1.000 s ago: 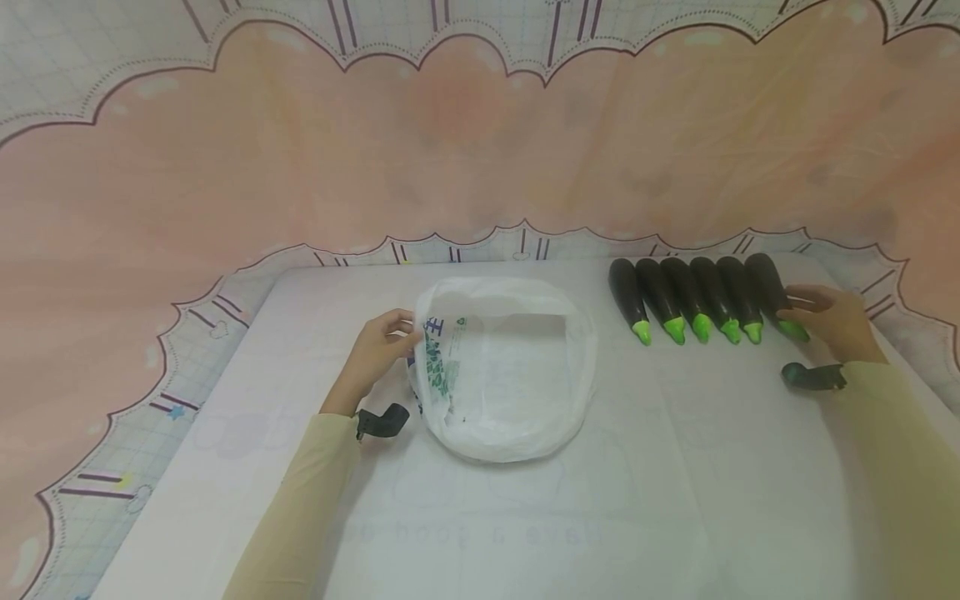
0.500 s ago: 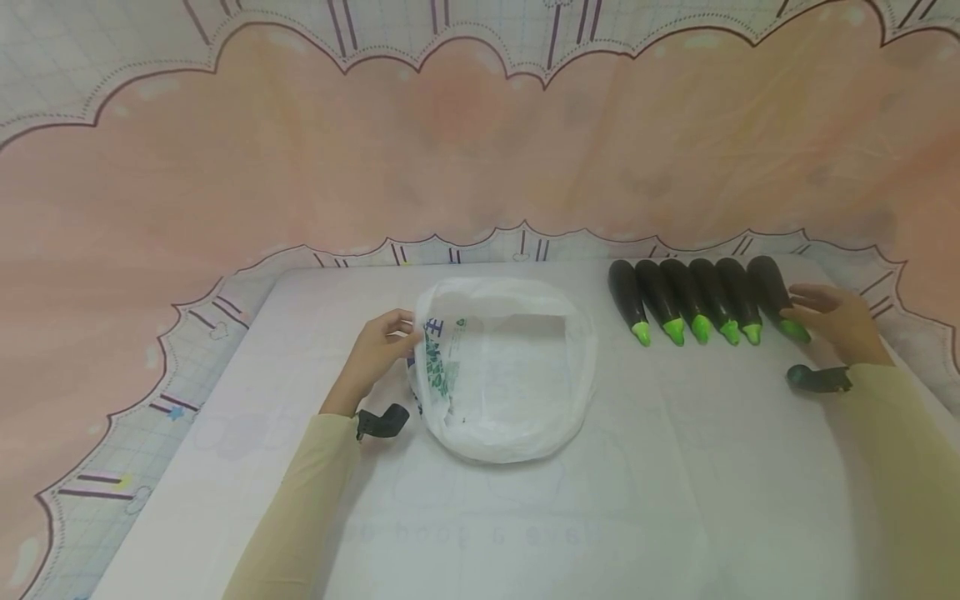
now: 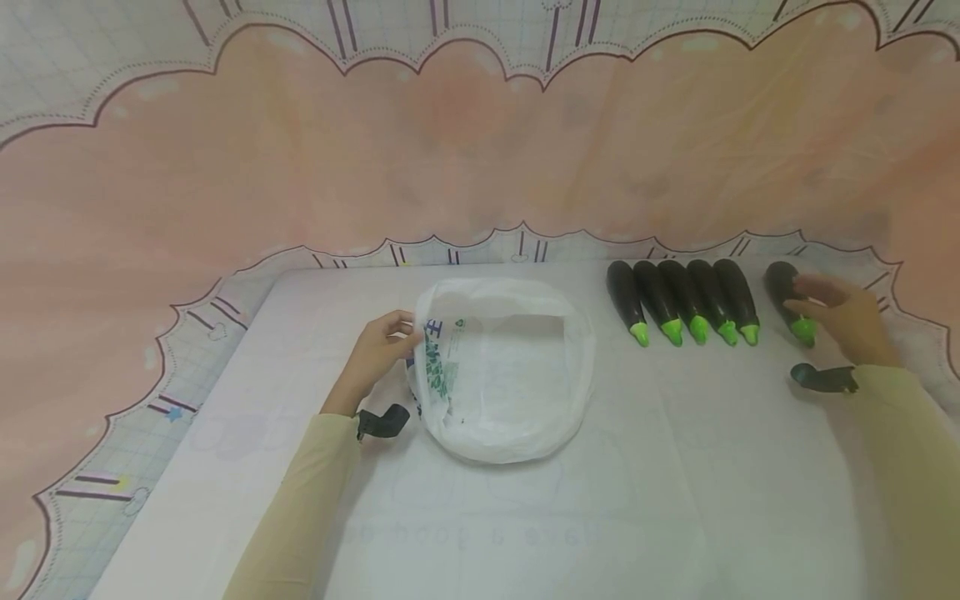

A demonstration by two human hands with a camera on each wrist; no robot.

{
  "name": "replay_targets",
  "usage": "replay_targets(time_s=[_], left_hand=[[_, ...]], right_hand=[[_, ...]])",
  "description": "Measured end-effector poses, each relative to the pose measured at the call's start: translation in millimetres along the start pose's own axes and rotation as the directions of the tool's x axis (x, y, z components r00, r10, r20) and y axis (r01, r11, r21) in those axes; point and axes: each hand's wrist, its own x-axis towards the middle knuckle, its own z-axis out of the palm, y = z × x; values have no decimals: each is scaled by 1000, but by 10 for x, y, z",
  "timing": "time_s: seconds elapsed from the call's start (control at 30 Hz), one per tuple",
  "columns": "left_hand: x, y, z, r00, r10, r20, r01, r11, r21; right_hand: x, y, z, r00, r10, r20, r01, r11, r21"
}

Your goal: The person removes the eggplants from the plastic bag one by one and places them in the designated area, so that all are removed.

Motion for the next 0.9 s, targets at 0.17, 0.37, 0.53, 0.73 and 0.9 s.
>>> replay_targets(time_s=[0.17,0.37,0.53,0.73,0.9], left_hand=[[2,0,5,1000,-5,-1,5,1000,3],[-1,-1,10,1000,-4,-3,4,1000,11],[1,-9,16,1000,0,5,0,1000,-2],[-2,-9,16,1000,-9,4,9,1000,5],[-6,3,12,1000,-7,-1,7,1000,13]], right_hand=[[16,-9,-4,999,37,-2,-37,999,21],[43,82,0,993,114,9,-114,993,35],[63,141,16,990,133,43,-133,991,-5],[91,114,78,990,128,59,-128,992,-5],[123,79,126,991,80,111,-78,997,-24]])
